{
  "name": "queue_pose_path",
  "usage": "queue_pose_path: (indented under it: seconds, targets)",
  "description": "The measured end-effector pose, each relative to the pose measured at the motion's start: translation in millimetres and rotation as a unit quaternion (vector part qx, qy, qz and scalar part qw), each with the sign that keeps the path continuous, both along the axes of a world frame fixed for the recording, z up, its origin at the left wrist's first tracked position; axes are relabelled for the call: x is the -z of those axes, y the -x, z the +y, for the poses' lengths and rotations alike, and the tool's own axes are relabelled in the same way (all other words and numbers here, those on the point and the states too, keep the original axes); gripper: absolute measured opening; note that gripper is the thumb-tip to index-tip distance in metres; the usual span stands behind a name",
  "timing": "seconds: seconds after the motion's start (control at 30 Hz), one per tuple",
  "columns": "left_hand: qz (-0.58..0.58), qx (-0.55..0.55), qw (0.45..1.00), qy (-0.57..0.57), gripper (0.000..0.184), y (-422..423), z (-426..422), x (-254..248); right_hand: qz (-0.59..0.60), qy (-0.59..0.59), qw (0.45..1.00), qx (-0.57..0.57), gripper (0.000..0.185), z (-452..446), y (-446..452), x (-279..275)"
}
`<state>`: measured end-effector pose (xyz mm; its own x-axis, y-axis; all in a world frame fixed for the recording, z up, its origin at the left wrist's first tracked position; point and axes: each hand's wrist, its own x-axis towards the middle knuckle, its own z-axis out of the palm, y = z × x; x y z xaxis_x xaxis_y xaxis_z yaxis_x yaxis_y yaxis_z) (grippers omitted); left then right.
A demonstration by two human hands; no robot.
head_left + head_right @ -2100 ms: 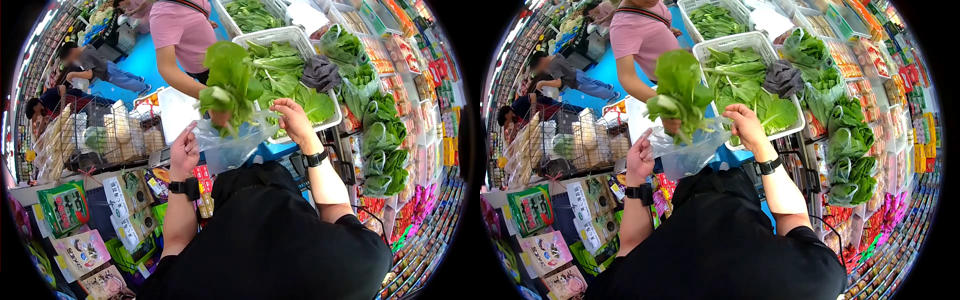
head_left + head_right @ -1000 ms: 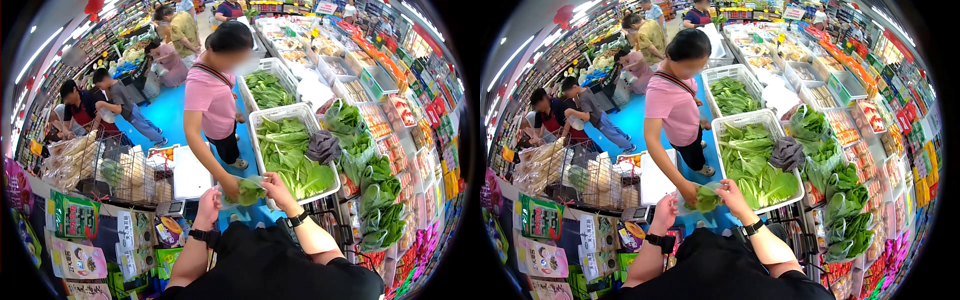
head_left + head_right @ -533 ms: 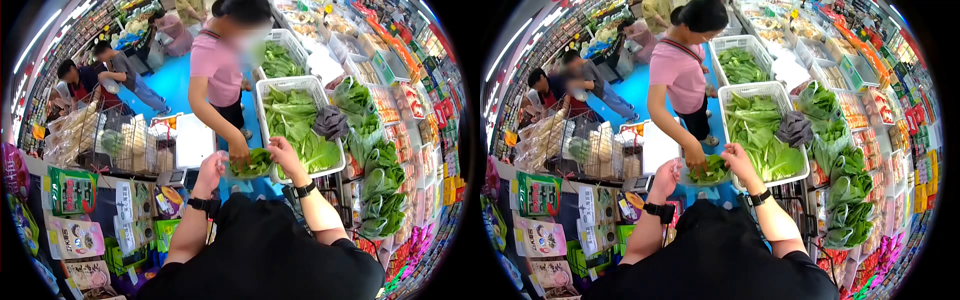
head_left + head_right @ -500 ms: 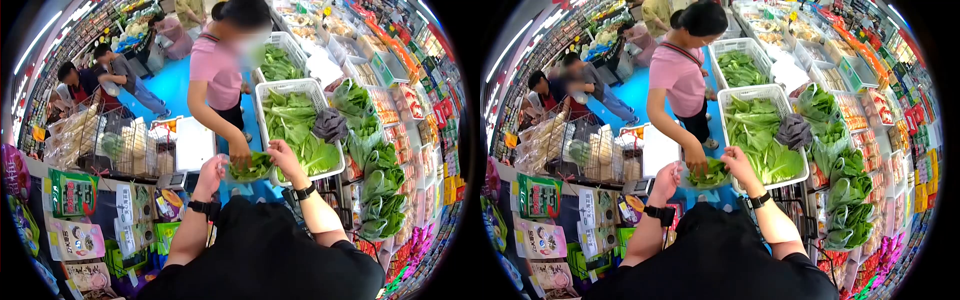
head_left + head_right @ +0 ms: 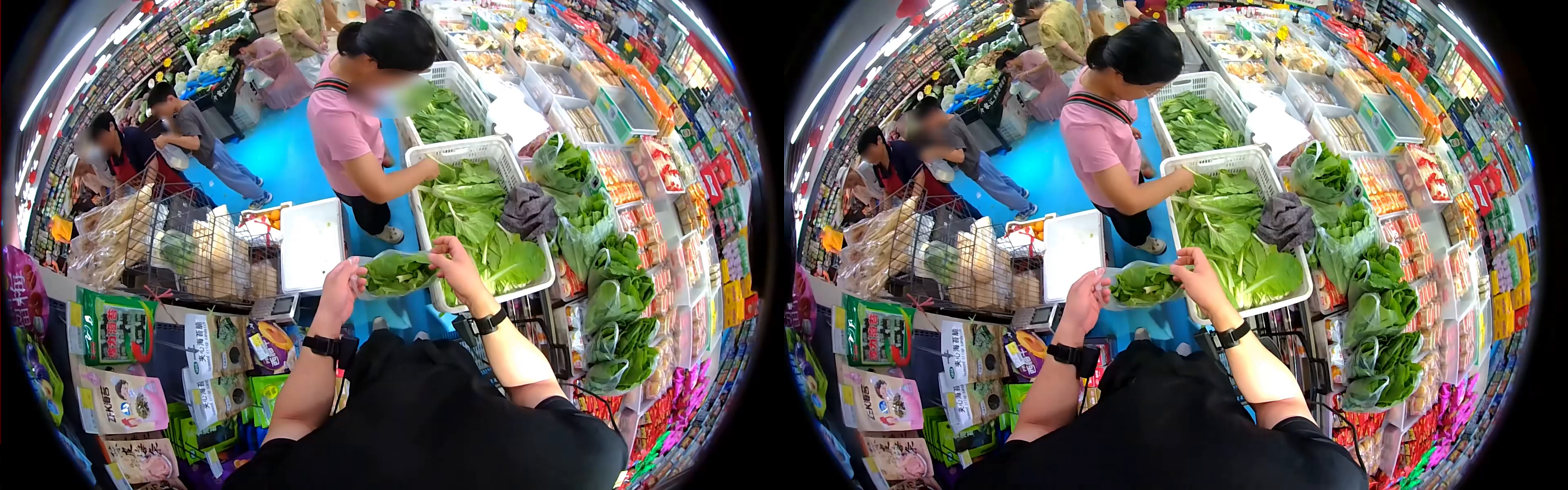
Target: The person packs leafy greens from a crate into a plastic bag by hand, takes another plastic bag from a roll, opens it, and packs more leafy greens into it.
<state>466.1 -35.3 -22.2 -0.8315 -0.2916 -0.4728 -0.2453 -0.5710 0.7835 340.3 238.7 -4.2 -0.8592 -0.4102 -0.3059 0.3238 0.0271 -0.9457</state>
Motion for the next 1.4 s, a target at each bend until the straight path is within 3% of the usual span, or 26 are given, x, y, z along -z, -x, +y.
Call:
queue_pose_path:
  seconds: [0.1, 0.2, 0.3, 0.43, 0.6, 0.67, 0.8, 0.87, 0.93, 0.97, 1.03, 1.2, 1.4]
  targets:
    - [-0.001, 0.058, 0.997, 0.043, 0.036, 1, 20, -4, 0.024, 0.011, 0.999, -0.03, 0.047, -6, -10, 0]
    - [0.033, 0.188, 0.982, -0.001, 0.049, 1, 47, 8, 0.108, -0.024, 0.984, -0.138, 0.054, -23, -33, 2]
    - [0.059, 0.223, 0.971, -0.061, 0.054, 0, 69, 16, 0.133, 0.021, 0.97, -0.203, 0.064, -36, -61, -3]
    - [0.035, 0.197, 0.968, -0.15, 0.056, -9, 74, 2, 0.126, -0.001, 0.966, -0.227, 0.07, -32, -66, -7]
    - [-0.02, 0.199, 0.969, -0.147, 0.053, -16, 69, 15, 0.133, -0.059, 0.937, -0.317, 0.087, -15, -61, -27]
    - [0.04, 0.252, 0.95, -0.179, 0.046, -18, 63, 26, 0.14, -0.045, 0.931, -0.334, 0.088, -5, -60, -28]
    - [0.027, 0.224, 0.94, -0.257, 0.046, -20, 67, 28, 0.199, -0.056, 0.909, -0.362, 0.087, 7, -63, -41]
    - [-0.004, 0.094, 0.976, -0.195, 0.042, -15, 77, 10, 0.227, -0.051, 0.901, -0.366, 0.084, 11, -66, -34]
    - [0.013, 0.113, 0.972, -0.207, 0.04, -15, 67, 24, 0.315, -0.065, 0.9, -0.294, 0.065, 15, -70, -18]
    - [0.032, 0.129, 0.967, -0.218, 0.038, -16, 61, 32, 0.315, -0.065, 0.901, -0.293, 0.065, 19, -69, -17]
    - [0.035, 0.125, 0.974, -0.186, 0.035, -14, 60, 26, 0.16, -0.077, 0.944, -0.277, 0.059, 26, -67, -26]
    - [-0.015, 0.115, 0.992, -0.046, 0.023, -7, 48, 21, 0.178, -0.135, 0.941, -0.256, 0.06, 44, -68, -8]
    - [-0.051, 0.099, 0.994, 0.002, 0.016, -8, 38, 25, 0.164, -0.139, 0.94, -0.266, 0.058, 46, -75, -4]
